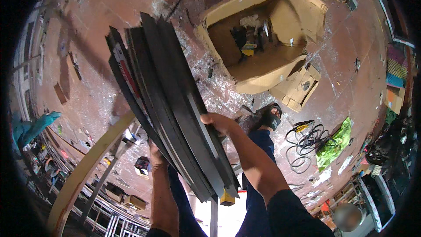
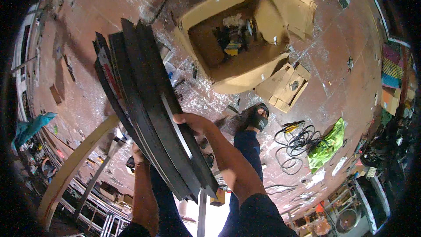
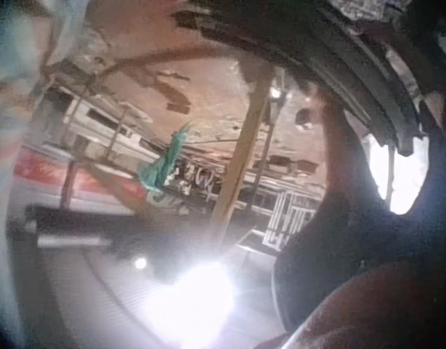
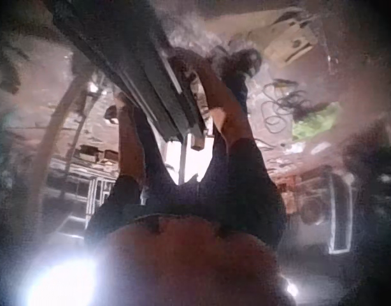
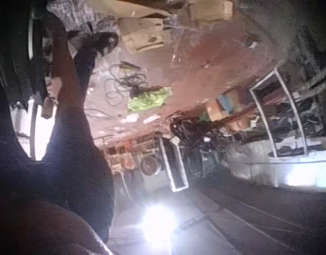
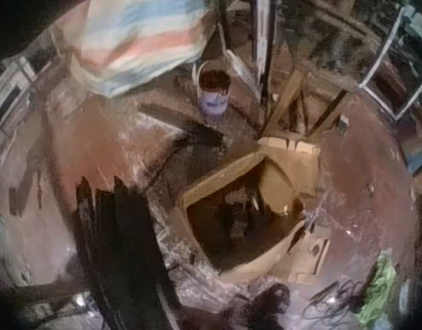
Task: The person picks up and stacks several long metal profiles on a workbench, then uses a red marker to mark one profile. They continue to lift, carry, and restack the profiles in different locations within the workshop.
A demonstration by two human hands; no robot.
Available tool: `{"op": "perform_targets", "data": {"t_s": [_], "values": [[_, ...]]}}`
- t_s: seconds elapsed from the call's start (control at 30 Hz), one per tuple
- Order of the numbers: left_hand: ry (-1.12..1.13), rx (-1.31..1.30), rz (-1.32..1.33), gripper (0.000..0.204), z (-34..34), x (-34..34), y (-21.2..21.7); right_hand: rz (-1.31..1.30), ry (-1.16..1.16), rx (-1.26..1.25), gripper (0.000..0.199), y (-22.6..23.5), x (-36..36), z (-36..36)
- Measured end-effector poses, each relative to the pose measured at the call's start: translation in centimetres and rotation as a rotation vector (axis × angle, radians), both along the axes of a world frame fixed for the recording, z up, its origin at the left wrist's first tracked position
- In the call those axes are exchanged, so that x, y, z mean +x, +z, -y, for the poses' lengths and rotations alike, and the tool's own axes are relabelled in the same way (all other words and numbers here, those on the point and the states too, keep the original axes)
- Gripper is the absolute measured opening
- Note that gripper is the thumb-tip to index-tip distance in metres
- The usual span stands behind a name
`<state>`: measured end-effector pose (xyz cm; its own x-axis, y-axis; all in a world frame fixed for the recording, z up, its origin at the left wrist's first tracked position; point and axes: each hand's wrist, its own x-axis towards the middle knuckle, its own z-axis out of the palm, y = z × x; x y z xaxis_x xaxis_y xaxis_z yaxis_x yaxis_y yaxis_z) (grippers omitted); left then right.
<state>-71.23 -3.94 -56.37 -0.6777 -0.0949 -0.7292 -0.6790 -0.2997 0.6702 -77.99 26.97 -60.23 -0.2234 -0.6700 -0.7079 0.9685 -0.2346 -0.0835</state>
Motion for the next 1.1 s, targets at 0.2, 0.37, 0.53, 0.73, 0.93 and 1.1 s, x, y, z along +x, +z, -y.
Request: {"op": "perform_targets", "data": {"t_s": [0.2, 0.37, 0.53, 0.73, 0.93, 1.1], "values": [[0.218, 0.008, 0.054, 0.08, 0.4, -1.5, -6.3, -0.078, 0.039, 0.006, 0.096, -7.0, -4.9, 3.4], [0.358, 0.09, 0.106, 0.073, 0.9, -1.6, -10.5, -0.018, 0.024, -0.027, 0.086, -10.1, -8.4, 5.4], [0.412, 0.191, 0.166, 0.068, 0.9, -0.5, -13.9, -0.05, 0.147, 0.001, 0.089, -10.4, -10.8, 5.3], [0.156, -0.119, 0.294, 0.081, -2.2, -2.7, -14.5, -0.734, 0.422, 0.596, 0.108, -13.0, -9.4, 6.1], [-0.056, -0.3, 0.424, 0.085, -0.5, 2.5, -11.7, -0.444, -0.44, 0.835, 0.1, -9.0, -0.8, 4.7], [-0.183, -0.239, 0.695, 0.07, -1.4, 11.5, -3.2, 0.057, -0.983, 1.037, 0.072, 1.6, -0.1, -3.0]]}}
